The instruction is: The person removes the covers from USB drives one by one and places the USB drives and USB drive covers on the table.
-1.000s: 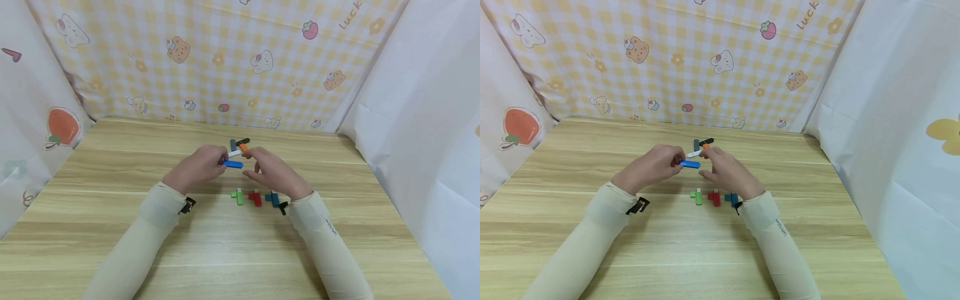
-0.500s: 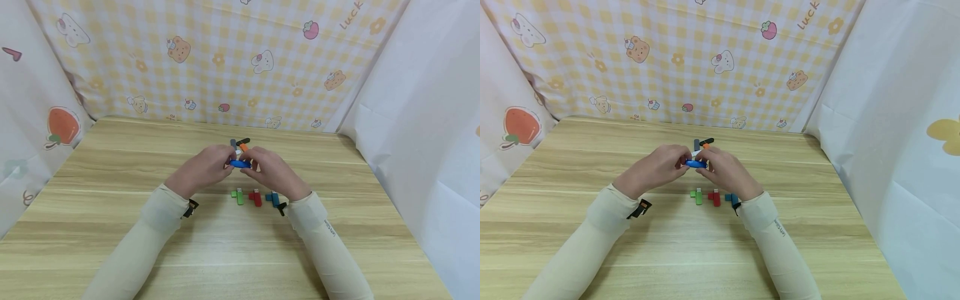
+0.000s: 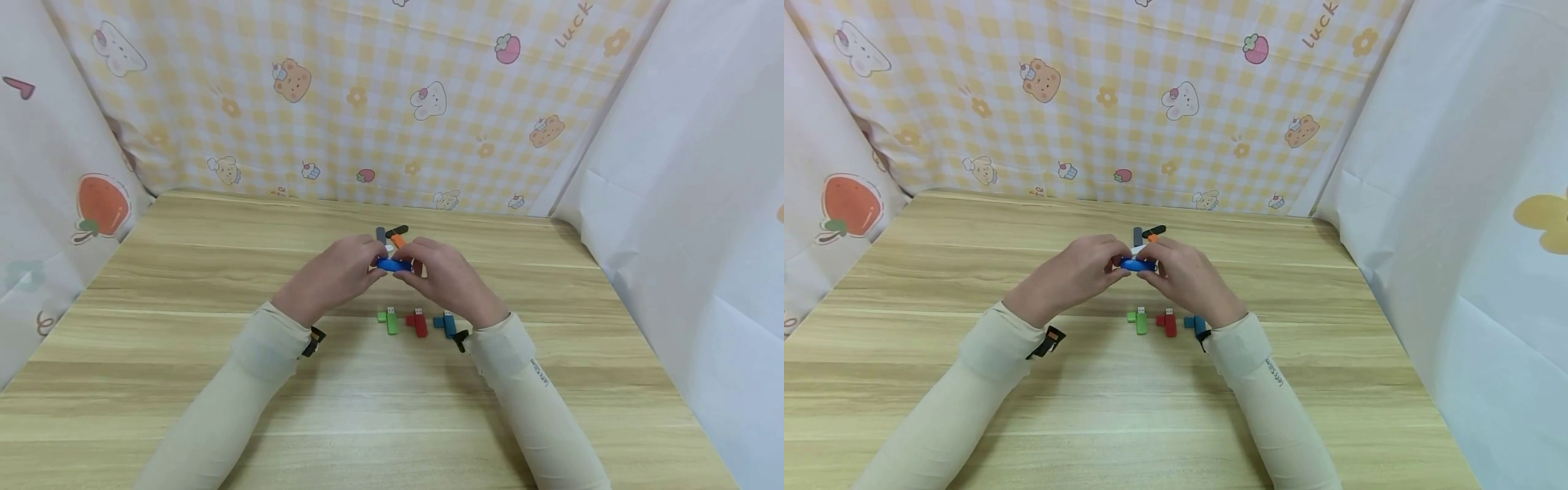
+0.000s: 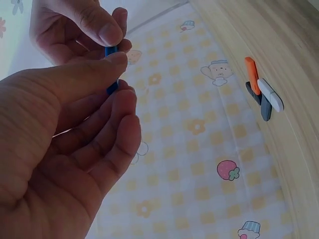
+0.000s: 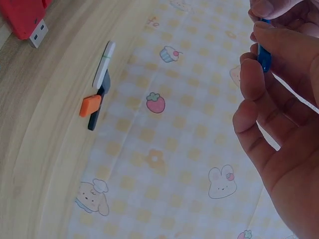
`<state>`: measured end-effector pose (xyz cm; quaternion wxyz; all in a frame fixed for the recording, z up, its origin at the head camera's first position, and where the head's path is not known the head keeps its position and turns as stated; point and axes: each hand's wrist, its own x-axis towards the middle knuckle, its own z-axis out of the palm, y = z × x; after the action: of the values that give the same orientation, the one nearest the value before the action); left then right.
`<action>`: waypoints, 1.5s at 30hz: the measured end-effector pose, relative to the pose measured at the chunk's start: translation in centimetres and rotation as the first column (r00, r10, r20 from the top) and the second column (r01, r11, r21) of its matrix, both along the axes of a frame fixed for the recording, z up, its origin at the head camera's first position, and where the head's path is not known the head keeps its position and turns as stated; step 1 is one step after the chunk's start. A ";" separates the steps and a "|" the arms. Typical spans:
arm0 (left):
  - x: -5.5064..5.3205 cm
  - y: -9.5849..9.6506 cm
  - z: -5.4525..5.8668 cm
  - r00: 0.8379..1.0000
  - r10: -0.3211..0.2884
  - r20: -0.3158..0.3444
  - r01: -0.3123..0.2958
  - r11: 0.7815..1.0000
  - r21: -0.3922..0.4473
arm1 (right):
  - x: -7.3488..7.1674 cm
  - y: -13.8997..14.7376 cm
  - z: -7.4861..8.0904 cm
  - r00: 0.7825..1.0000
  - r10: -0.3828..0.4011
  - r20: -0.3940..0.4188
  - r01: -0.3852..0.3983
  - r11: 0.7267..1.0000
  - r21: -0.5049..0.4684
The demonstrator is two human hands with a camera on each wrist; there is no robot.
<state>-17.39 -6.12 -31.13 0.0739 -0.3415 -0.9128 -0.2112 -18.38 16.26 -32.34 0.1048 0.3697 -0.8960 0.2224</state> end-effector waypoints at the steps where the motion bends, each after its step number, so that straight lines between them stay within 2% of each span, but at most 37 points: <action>1: 0.0 0.0 0.0 1.000 -0.004 -0.018 0.004 1.000 0.004 | 0.0 0.0 0.0 1.000 0.003 -0.003 -0.003 1.000 -0.003; 4: 0.0 -0.1 -0.1 0.998 -0.014 -0.064 0.015 1.000 0.014 | 0.0 0.0 0.0 1.000 0.008 -0.014 -0.008 1.000 -0.008; 7: -0.1 -0.1 -0.2 0.997 -0.011 -0.081 0.013 1.000 0.024 | 0.0 0.1 0.0 1.000 0.012 -0.020 -0.012 1.000 -0.011; 14: -0.1 -0.2 0.0 0.999 -0.026 -0.048 0.028 0.999 0.042 | -0.1 0.2 0.1 1.000 0.022 -0.007 -0.022 1.000 -0.010; 23: -0.2 0.0 -0.2 0.997 -0.055 -0.060 0.058 0.997 0.042 | -0.2 0.7 0.1 0.999 0.037 -0.018 -0.037 0.999 0.008; 37: -0.1 -0.1 0.0 0.999 -0.018 -0.030 0.019 1.000 0.024 | -0.2 0.9 0.3 0.999 0.035 -0.015 -0.034 0.999 0.024; 41: -0.4 -1.3 0.2 0.999 0.044 0.010 -0.044 0.999 0.027 | -0.4 1.7 0.3 1.000 -0.022 -0.017 0.022 0.999 0.028; 45: -0.8 -3.4 0.7 0.991 0.132 0.008 -0.132 0.989 0.063 | -0.6 2.9 0.7 0.993 -0.115 -0.002 0.115 0.993 0.020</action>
<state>-18.18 -9.54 -30.45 0.0968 -0.2776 -0.9264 -0.2352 -19.00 19.13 -31.68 0.1142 0.3185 -0.9180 0.2070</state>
